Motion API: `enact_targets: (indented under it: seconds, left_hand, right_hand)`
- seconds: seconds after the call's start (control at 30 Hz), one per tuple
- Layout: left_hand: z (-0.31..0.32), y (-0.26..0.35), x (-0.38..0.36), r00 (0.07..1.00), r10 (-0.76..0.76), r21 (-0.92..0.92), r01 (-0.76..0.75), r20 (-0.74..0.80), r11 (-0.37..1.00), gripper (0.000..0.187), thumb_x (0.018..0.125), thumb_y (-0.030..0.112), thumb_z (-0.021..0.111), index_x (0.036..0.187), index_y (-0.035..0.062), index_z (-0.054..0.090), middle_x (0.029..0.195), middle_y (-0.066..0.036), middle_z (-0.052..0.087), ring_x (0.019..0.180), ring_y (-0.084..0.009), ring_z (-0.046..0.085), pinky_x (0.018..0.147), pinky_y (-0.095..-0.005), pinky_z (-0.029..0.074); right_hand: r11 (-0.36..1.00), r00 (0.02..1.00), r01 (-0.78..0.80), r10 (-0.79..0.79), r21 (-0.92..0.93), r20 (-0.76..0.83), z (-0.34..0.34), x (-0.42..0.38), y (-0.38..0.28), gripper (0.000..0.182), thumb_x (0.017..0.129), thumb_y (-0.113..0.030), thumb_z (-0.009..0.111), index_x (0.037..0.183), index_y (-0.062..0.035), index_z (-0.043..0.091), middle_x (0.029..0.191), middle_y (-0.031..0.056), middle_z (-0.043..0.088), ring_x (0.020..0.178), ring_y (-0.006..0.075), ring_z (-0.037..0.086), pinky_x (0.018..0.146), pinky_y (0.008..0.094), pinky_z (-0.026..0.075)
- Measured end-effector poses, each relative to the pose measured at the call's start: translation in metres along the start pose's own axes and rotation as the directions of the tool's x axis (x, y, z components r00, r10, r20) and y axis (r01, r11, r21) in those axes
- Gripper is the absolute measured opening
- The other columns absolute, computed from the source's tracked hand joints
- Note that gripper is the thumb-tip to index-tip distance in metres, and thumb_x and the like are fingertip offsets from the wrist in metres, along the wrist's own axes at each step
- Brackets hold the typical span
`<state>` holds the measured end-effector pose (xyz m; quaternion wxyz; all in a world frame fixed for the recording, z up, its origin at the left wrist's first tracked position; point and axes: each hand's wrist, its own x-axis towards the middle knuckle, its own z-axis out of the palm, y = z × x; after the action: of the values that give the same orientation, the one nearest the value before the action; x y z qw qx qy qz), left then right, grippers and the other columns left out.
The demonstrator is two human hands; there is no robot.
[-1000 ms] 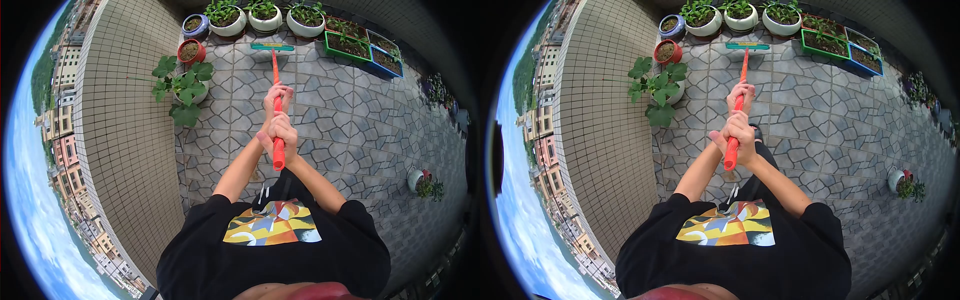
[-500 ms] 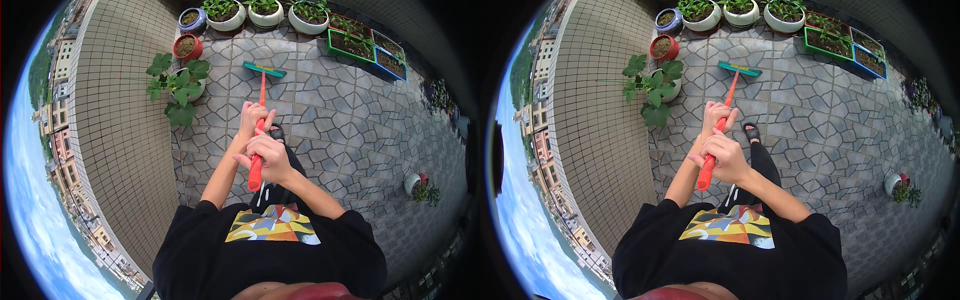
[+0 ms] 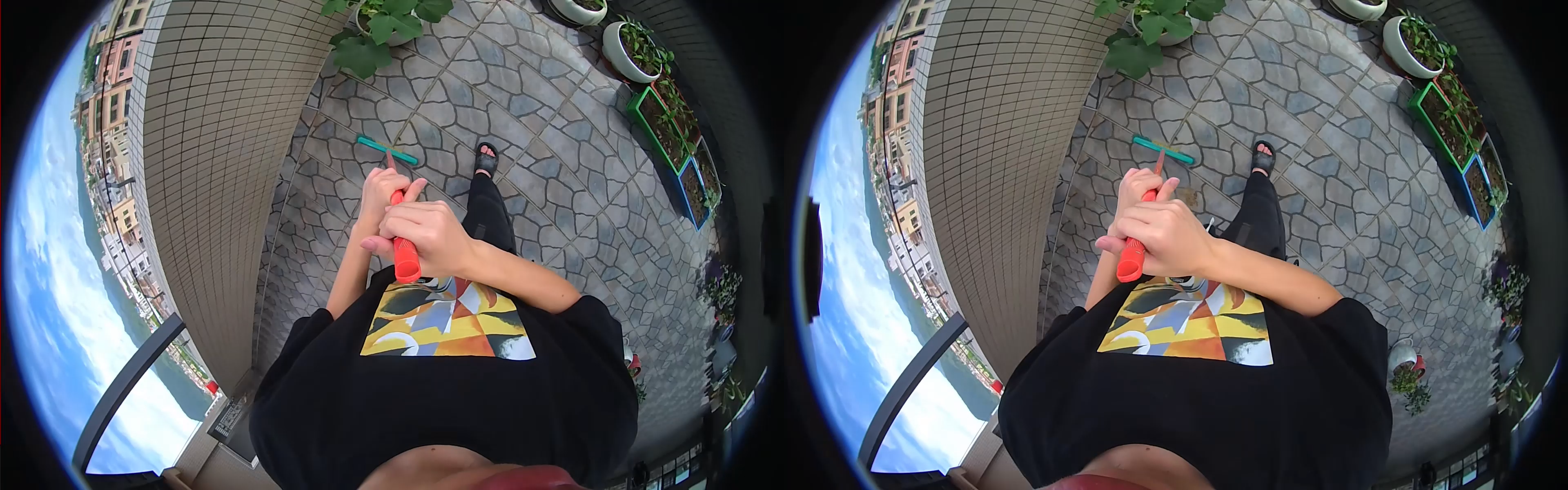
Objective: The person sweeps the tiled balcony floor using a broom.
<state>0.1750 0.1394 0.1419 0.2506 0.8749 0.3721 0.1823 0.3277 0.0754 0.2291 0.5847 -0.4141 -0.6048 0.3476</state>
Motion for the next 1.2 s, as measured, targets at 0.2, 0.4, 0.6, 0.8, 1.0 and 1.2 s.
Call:
enact_targets:
  seconds: [0.2, 0.4, 0.6, 0.8, 1.0, 1.2]
  left_hand:
    - [-0.028, -0.011, -0.087, 0.964, -0.211, 0.196, 0.24, -0.16, 0.951, 0.043, 0.083, 0.028, 0.074, 0.054, 0.0099, 0.047, 0.052, -0.003, 0.052, 0.054, -0.0222, 0.053, 0.067, -0.0357, 0.039]
    - [-0.032, -0.023, -0.137, 0.792, -0.284, 0.219, 0.458, -0.54, 0.862, 0.04, 0.083, 0.025, 0.073, 0.057, 0.0092, 0.048, 0.056, -0.005, 0.054, 0.06, -0.0239, 0.057, 0.07, -0.0367, 0.041]
    - [0.002, -0.074, -0.176, 0.61, -0.424, -0.068, 0.518, -0.669, 0.853, 0.028, 0.083, 0.018, 0.074, 0.066, 0.0041, 0.057, 0.07, -0.009, 0.064, 0.075, -0.0301, 0.065, 0.078, -0.0398, 0.047]
    - [0.035, -0.133, -0.229, 0.755, -0.431, -0.342, 0.287, -0.494, 0.895, 0.028, 0.079, 0.017, 0.079, 0.07, 0.0019, 0.057, 0.078, -0.014, 0.066, 0.086, -0.0361, 0.064, 0.09, -0.0443, 0.05]
    - [0.032, -0.078, -0.253, 0.828, -0.373, -0.346, 0.235, -0.418, 0.908, 0.037, 0.074, 0.023, 0.081, 0.057, 0.0073, 0.052, 0.06, -0.006, 0.052, 0.063, -0.0298, 0.052, 0.061, -0.0406, 0.042]
    - [0.011, -0.053, -0.258, 0.875, -0.362, -0.209, 0.307, -0.323, 0.928, 0.04, 0.079, 0.031, 0.074, 0.053, 0.0087, 0.054, 0.058, -0.004, 0.057, 0.062, -0.0286, 0.054, 0.06, -0.0406, 0.042]
  right_hand:
    - [0.975, 0.951, -0.111, 0.047, 0.193, 0.307, 0.053, -0.013, -0.016, 0.029, 0.081, -0.014, 0.077, 0.07, -0.0049, 0.053, 0.063, 0.0066, 0.053, 0.059, 0.0268, 0.055, 0.057, 0.0358, 0.047]
    - [0.81, 0.889, -0.122, -0.167, 0.573, 0.426, 0.102, -0.007, -0.035, 0.038, 0.071, -0.006, 0.082, 0.06, -0.0079, 0.046, 0.057, 0.0028, 0.043, 0.059, 0.0255, 0.049, 0.071, 0.0376, 0.048]
    - [0.945, 0.885, -0.021, -0.135, 0.327, 0.446, 0.178, -0.06, -0.002, 0.036, 0.073, -0.004, 0.073, 0.052, -0.0048, 0.044, 0.051, 0.0067, 0.043, 0.054, 0.0271, 0.046, 0.057, 0.0352, 0.04]
    - [0.987, 0.892, -0.105, 0.041, 0.118, 0.45, 0.233, -0.113, 0.031, 0.034, 0.072, -0.001, 0.069, 0.053, -0.0034, 0.041, 0.052, 0.0086, 0.046, 0.053, 0.0282, 0.046, 0.06, 0.0353, 0.041]
    - [0.988, 0.901, -0.123, 0.071, 0.095, 0.429, 0.213, -0.13, -0.037, 0.037, 0.073, 0.005, 0.067, 0.052, -0.0027, 0.038, 0.05, 0.0085, 0.041, 0.048, 0.0275, 0.042, 0.058, 0.0343, 0.039]
    - [0.964, 0.846, -0.265, 0.233, -0.001, 0.48, 0.207, -0.112, -0.069, 0.034, 0.079, 0.008, 0.064, 0.055, -0.0001, 0.041, 0.054, 0.0053, 0.047, 0.052, 0.0177, 0.046, 0.058, 0.0316, 0.04]
